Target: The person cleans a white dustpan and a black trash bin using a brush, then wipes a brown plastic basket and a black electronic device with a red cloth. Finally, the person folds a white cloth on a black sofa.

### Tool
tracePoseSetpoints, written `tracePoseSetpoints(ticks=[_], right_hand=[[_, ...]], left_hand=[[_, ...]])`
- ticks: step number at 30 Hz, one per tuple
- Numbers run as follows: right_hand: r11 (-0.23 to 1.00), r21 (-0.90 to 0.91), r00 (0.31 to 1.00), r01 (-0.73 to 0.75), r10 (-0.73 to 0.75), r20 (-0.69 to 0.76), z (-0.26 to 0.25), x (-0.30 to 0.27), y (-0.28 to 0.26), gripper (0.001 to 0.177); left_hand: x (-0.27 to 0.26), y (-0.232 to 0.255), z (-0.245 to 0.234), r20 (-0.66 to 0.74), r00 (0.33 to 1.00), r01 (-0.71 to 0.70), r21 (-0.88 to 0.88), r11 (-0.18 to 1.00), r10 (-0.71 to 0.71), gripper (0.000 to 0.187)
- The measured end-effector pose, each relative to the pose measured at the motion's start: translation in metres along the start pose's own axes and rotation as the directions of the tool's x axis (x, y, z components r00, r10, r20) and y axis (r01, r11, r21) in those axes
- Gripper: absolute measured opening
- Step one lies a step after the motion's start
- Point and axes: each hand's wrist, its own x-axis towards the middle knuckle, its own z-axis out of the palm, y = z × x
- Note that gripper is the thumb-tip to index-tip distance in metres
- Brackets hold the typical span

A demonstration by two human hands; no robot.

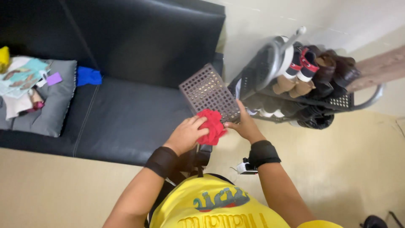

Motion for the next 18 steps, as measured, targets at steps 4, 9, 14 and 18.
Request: tracePoseSetpoints(ticks=[4, 9, 14, 18], right_hand=[[0.974, 0.003, 0.973, 0.226, -0.226, 0.039, -0.009, 0.017, 0.029, 0.108], [0.926, 0.372, 0.991, 0.07, -0.106, 0.077, -0.002, 0.039, -0.018, 0.105], [0.962, -0.252, 0.992, -0.104, 0.081, -0.1, 0.0, 0.046, 0.012, 0.105], [0.972, -0.01, 0.971, -0.233, 0.233, 0.06, -0.017, 0.063, -0.007, 0.095]], left_hand=[[-0.008, -0.028, 0.014, 0.006, 0.991, 0.131, 0.09, 0.987, -0.132, 0.019], [-0.003, -0.083, -0.001, -0.168, 0.916, 0.392, 0.188, 0.901, -0.364, 0.031], [0.001, -0.065, 0.009, -0.156, 0.9, 0.423, 0.091, 0.902, -0.406, 0.035], [0.016, -0.033, 0.015, 0.09, 0.976, 0.186, 0.143, 0.972, -0.2, 0.045]])
